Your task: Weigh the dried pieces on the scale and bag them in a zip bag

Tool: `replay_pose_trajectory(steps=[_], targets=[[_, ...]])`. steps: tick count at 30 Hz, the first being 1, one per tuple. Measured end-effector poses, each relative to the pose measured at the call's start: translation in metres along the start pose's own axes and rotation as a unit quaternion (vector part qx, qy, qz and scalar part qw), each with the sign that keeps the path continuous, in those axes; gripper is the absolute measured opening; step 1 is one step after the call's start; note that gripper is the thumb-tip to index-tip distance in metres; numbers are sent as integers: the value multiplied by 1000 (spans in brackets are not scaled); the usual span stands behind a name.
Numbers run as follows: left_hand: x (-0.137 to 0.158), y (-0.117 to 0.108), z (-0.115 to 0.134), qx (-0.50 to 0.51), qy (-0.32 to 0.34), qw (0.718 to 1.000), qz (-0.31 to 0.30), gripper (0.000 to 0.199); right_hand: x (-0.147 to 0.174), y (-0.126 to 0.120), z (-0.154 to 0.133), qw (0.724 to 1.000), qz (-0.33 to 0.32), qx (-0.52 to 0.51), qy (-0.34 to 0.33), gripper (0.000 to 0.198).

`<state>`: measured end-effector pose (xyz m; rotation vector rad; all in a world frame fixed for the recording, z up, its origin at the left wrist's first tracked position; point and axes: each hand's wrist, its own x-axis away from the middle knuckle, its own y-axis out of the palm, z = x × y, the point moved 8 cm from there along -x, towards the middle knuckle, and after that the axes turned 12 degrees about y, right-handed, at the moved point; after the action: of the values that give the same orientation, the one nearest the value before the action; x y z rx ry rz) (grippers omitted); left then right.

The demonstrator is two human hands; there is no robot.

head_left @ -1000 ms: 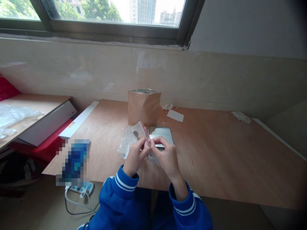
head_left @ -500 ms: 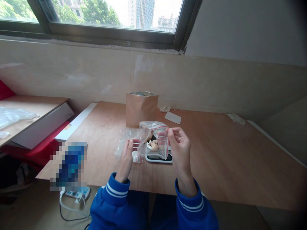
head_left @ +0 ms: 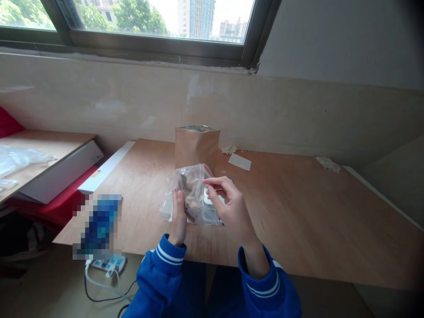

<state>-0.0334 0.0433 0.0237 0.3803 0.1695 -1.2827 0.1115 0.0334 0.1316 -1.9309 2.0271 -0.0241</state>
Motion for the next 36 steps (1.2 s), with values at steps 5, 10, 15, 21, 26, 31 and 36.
replay_pose_trajectory(steps=[5,10,15,21,26,31,36], targets=[[-6,-2,12,16,65,998,6,51,-13,35,12,989,-136,54,14,41],[-12,-4,7,3,71,997,-18,51,-27,51,17,985,-135,112,3,39],[-16,-9,-1,-12,26,1000,1,53,-32,60,24,985,-144,94,30,29],[-20,-16,-23,-30,-4,999,43,52,-35,75,40,985,-156,64,16,20],[-22,-21,-43,-73,32,996,37,36,-38,96,65,970,-133,204,10,13],[-6,-33,-35,-111,3,993,47,46,-37,118,91,935,-110,337,-29,17],[12,-74,36,-226,34,973,21,36,-34,128,106,906,-99,409,-37,26]])
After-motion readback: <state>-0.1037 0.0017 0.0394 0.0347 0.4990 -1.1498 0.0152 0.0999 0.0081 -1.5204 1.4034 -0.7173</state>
